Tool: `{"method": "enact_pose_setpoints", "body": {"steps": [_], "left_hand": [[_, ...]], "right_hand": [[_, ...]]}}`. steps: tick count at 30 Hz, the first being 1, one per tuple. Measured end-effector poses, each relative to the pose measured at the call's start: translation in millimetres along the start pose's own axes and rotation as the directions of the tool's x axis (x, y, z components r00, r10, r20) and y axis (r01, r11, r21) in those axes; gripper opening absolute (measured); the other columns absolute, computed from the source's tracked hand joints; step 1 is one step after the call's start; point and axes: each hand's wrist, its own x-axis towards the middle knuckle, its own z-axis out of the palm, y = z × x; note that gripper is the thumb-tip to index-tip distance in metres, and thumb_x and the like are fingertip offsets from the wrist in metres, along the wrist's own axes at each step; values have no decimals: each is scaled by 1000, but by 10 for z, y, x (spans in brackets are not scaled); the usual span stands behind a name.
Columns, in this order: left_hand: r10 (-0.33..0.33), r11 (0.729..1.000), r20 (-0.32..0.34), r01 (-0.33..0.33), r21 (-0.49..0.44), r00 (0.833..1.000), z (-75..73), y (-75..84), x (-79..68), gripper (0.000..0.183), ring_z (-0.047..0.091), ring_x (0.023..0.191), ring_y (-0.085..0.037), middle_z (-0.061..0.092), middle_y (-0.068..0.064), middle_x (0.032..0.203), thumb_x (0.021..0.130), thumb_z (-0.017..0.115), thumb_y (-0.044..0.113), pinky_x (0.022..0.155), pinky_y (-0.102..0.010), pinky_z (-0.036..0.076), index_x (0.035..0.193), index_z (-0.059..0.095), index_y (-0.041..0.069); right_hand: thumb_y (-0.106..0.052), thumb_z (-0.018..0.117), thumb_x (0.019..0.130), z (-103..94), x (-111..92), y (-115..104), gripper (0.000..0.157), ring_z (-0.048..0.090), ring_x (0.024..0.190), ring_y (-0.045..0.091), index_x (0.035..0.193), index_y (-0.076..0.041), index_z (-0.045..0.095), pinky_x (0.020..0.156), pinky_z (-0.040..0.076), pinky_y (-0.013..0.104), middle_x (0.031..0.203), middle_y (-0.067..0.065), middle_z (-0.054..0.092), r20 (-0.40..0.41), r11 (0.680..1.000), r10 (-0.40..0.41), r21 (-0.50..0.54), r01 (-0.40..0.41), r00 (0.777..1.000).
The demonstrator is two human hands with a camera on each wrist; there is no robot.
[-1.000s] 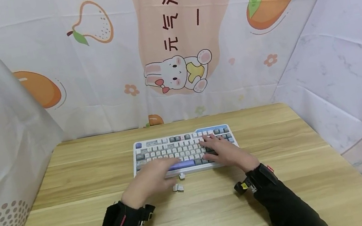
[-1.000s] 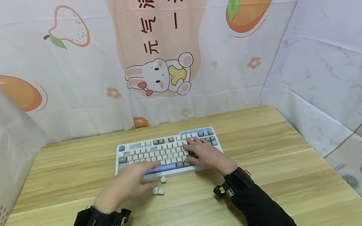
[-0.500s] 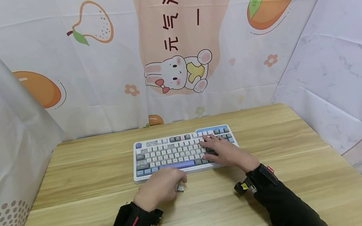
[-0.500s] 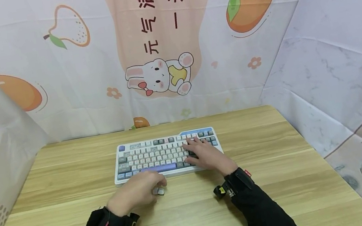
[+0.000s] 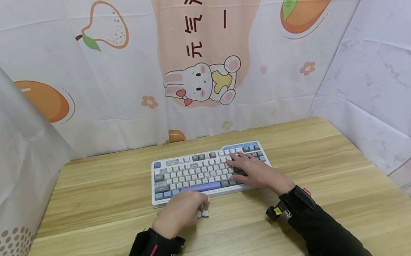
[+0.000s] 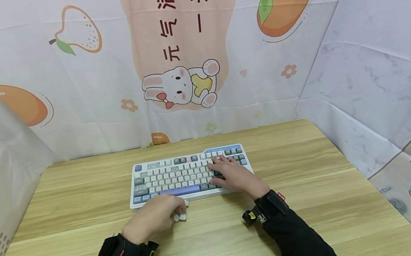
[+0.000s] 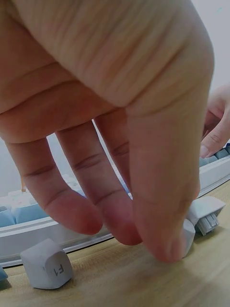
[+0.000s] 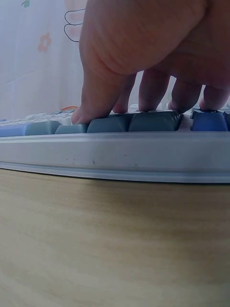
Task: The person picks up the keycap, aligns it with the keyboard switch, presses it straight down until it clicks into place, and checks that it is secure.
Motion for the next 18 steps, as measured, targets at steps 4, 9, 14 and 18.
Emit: {"method": "enact_pose_setpoints", "body": {"steps": [4, 9, 14, 18], "left_hand": [[-18, 1000, -1, 18, -1, 1000, -1, 1, -4, 37, 53, 71, -7, 63, 7, 78, 64, 59, -17, 67, -27, 48, 78, 69, 16], [-37, 999, 7, 37, -3, 999, -3, -4, 2, 26, 52, 71, -8, 63, 6, 79, 69, 65, -9, 66, -27, 47, 77, 69, 15], [-63, 998, 10, 63, -10, 998, -10, -7, 9, 14, 54, 73, -7, 66, 5, 84, 73, 71, 4, 66, -27, 48, 83, 71, 14], [-75, 997, 23, 76, -20, 997, -11, -11, 3, 13, 51, 68, -8, 64, 5, 80, 72, 73, 6, 63, -27, 46, 81, 70, 14]], "right_hand": [[-35, 54, 95, -1, -1, -1, 55, 20, 138, 40, 142, -8, 43, 109, 15, 57, 151, 21, 30, -3, 1000, -6, -2, 6, 1000], [-35, 54, 95, -1, 2, -4, 55, 20, 138, 40, 142, -8, 43, 109, 15, 57, 151, 21, 29, 0, 1000, -7, -1, 7, 1000], [-35, 54, 95, -1, 3, -3, 56, 20, 138, 41, 143, -8, 43, 109, 15, 57, 151, 21, 29, 3, 1000, -8, -4, 8, 1000], [-35, 54, 95, -4, 1, -5, 56, 20, 138, 42, 143, -7, 42, 108, 15, 57, 151, 21, 29, 6, 1000, -10, 0, 10, 1000]]}}
